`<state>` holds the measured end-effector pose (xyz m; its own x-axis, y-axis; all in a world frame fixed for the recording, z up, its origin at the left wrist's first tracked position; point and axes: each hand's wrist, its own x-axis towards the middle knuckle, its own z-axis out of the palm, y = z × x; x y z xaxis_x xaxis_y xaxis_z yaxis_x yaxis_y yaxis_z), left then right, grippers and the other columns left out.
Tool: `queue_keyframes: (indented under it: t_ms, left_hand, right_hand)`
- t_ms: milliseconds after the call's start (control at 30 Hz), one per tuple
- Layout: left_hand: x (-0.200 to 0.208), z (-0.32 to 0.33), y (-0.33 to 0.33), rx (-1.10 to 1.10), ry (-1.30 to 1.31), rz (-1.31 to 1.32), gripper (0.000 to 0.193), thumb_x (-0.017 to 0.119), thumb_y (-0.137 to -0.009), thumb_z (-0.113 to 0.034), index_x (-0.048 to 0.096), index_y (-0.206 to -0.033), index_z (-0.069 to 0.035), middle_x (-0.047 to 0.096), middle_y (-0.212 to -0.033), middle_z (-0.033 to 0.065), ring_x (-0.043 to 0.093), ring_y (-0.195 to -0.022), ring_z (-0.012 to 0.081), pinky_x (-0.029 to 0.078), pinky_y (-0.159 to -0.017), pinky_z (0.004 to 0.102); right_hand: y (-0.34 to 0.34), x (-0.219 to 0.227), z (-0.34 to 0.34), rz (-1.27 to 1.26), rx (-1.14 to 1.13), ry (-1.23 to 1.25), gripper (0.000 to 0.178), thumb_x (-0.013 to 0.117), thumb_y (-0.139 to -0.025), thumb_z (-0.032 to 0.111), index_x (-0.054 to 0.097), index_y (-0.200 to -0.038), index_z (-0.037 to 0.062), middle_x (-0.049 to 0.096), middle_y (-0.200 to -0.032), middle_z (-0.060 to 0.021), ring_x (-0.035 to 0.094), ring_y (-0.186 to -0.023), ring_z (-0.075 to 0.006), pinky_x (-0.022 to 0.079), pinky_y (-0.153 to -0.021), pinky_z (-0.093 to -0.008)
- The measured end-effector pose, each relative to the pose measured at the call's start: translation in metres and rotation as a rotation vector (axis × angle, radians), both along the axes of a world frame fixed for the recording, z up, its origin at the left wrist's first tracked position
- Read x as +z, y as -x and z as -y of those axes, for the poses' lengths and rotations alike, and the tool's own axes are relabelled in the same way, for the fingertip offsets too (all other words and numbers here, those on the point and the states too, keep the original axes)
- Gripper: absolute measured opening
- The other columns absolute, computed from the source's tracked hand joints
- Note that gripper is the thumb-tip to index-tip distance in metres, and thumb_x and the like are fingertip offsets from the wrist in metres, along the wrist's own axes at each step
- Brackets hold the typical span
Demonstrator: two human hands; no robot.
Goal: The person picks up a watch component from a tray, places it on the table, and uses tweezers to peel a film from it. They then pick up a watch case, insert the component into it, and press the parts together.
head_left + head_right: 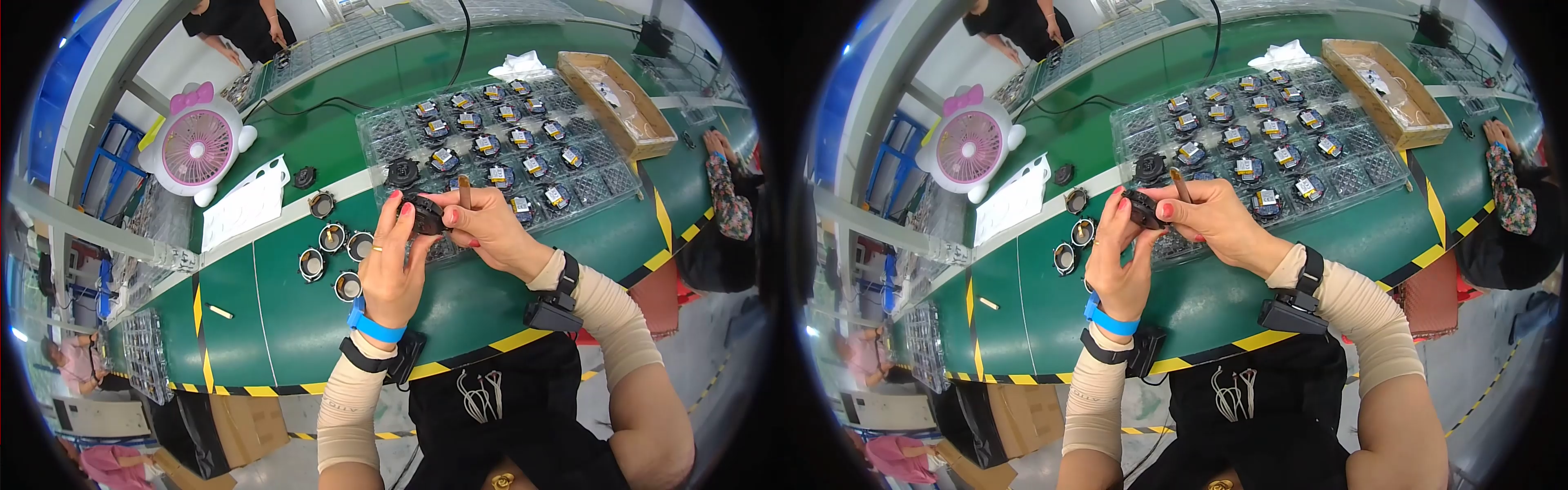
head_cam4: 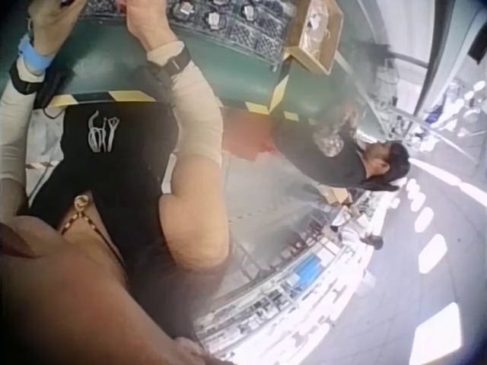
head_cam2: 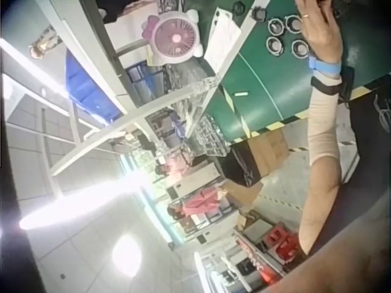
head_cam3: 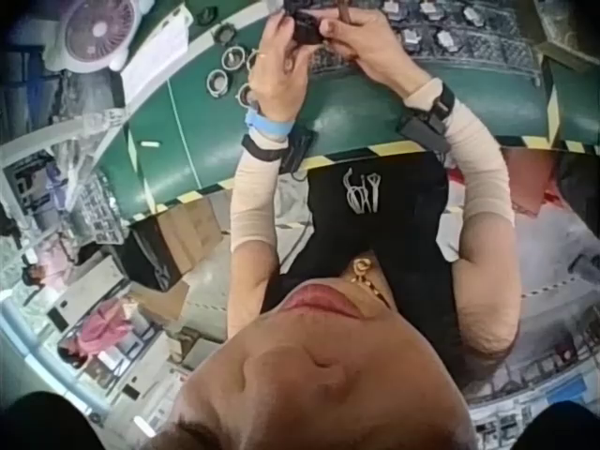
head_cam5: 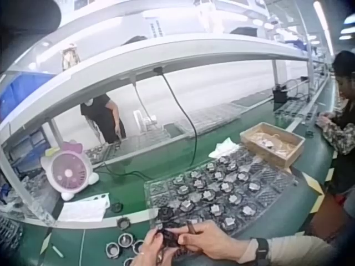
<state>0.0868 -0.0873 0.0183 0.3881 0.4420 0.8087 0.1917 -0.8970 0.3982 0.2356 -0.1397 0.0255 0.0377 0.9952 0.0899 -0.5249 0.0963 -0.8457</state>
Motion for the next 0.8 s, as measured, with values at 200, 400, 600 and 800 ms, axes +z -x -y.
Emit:
queue_keyframes:
  t_ms: [200, 400, 600, 800]
  left_hand:
    - [0.002, 0.004, -0.001, -0.019, 0.040, 0.009, 0.049, 0.065, -0.067, 0.010, 0.047, -0.113, 0.003, 0.049, -0.119, 0.0209, 0.064, -0.080, 0.0236, 0.053, -0.066, 0.0281]
    - [0.003, 0.006, -0.003, -0.077, 0.152, 0.054, 0.052, 0.064, -0.068, 0.012, 0.046, -0.116, 0.004, 0.047, -0.121, 0.0197, 0.064, -0.081, 0.0220, 0.054, -0.070, 0.0276]
    - [-0.001, 0.006, -0.005, -0.037, 0.147, 0.037, 0.055, 0.066, -0.068, 0.008, 0.045, -0.119, 0.003, 0.047, -0.121, 0.0193, 0.063, -0.084, 0.0235, 0.054, -0.070, 0.0278]
    - [0.002, 0.012, -0.010, -0.090, 0.253, 0.065, 0.055, 0.066, -0.068, 0.008, 0.045, -0.119, 0.004, 0.045, -0.124, 0.0201, 0.063, -0.085, 0.0240, 0.054, -0.069, 0.0282]
  right_hand:
    - [0.001, 0.001, -0.001, 0.029, -0.027, 0.016, 0.029, 0.061, -0.081, 0.015, 0.060, -0.106, 0.0005, 0.052, -0.070, 0.0016, 0.029, -0.047, -0.0035, 0.023, -0.042, -0.0189]
    - [0.004, 0.004, 0.001, -0.026, -0.037, 0.047, 0.032, 0.063, -0.081, 0.020, 0.060, -0.106, 0.0004, 0.048, -0.062, 0.0035, 0.032, -0.047, -0.0034, 0.023, -0.043, -0.0195]
    - [0.005, 0.002, 0.003, -0.137, -0.024, 0.048, 0.032, 0.062, -0.082, 0.020, 0.056, -0.106, 0.0005, 0.052, -0.070, 0.0016, 0.033, -0.047, -0.0028, 0.025, -0.042, -0.0189]
    - [0.010, -0.007, 0.007, -0.294, -0.068, 0.063, 0.032, 0.060, -0.083, 0.021, 0.053, -0.108, 0.0016, 0.052, -0.074, 0.0014, 0.033, -0.049, -0.0028, 0.025, -0.043, -0.0189]
